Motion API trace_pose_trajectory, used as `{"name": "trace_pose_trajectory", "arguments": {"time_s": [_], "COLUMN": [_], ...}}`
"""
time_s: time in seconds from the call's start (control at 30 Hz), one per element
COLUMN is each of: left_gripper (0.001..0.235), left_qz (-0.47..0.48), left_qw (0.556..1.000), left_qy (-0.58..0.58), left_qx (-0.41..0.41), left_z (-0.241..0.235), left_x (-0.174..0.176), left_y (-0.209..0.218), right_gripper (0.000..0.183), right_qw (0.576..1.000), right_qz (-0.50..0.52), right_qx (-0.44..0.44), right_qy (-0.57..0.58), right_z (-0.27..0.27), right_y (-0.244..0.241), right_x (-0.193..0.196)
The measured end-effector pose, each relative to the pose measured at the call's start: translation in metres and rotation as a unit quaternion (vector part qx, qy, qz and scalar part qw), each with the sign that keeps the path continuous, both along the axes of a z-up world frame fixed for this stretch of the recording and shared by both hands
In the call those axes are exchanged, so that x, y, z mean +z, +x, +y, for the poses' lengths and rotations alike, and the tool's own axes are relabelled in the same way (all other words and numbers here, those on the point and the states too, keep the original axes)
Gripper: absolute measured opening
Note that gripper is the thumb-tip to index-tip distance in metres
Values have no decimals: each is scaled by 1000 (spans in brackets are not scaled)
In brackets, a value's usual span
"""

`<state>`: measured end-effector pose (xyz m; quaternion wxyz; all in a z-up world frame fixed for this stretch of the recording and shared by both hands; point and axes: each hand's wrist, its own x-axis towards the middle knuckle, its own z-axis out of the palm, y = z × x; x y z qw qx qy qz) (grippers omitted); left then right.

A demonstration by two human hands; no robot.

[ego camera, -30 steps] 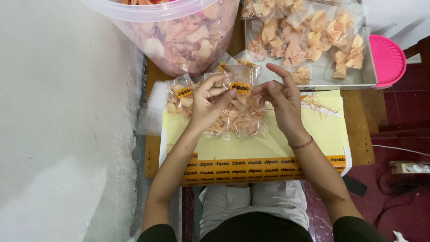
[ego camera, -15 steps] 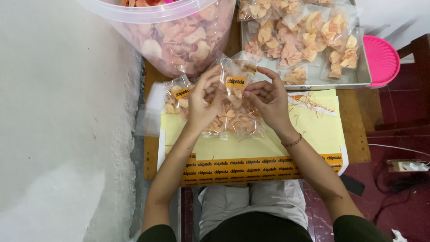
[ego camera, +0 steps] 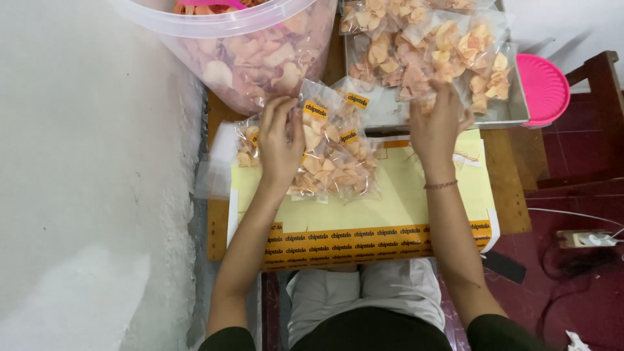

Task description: The person packs dried chips into small clear plastic bags and seals them. They then apply a yellow label to each bag and arrange the finished packages on a tray.

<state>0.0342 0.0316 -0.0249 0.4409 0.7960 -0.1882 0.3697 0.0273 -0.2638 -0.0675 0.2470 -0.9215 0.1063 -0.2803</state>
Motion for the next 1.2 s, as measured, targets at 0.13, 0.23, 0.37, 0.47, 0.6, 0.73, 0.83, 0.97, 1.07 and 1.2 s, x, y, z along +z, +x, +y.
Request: {"name": "trace_pose_trajectory", "arguments": {"time_s": [0.13,0.23,0.37,0.47,0.6,0.73,0.83,0.97,1.07,1.2], "left_gripper": [15,13,16,20,23,29,49,20,15,14], "left_qz": [-48,-81,-101,-103,-95,-44,1,93,130,137], "left_qw": [996,991,991,993,995,991,968,937,923,929], "left_qy": [60,74,49,22,-7,-52,-99,-146,-163,-173], "left_qx": [46,78,76,58,-5,-114,-232,-304,-324,-297], "left_z": [2,1,1,0,-4,-16,-30,-31,-29,-23], "left_x": [0,-3,-5,-4,-1,-16,-5,2,12,31], "left_y": [2,3,5,4,-1,-7,-19,-18,-13,-19], "right_gripper": [59,62,60,54,74,62,70,67,60,54], "right_qw": [992,994,978,926,840,815,796,805,811,820], "right_qz": [115,104,-73,-84,-81,-57,-47,-76,-101,-91], "right_qx": [-55,-32,83,138,236,284,362,397,408,431], "right_qy": [-10,15,174,340,481,502,482,434,408,364], "right_z": [-13,-18,-12,0,11,31,49,65,63,62], "right_y": [2,8,13,6,-2,-16,-24,-32,-24,-18], "right_x": [-4,-11,0,18,36,33,33,39,35,36]}}
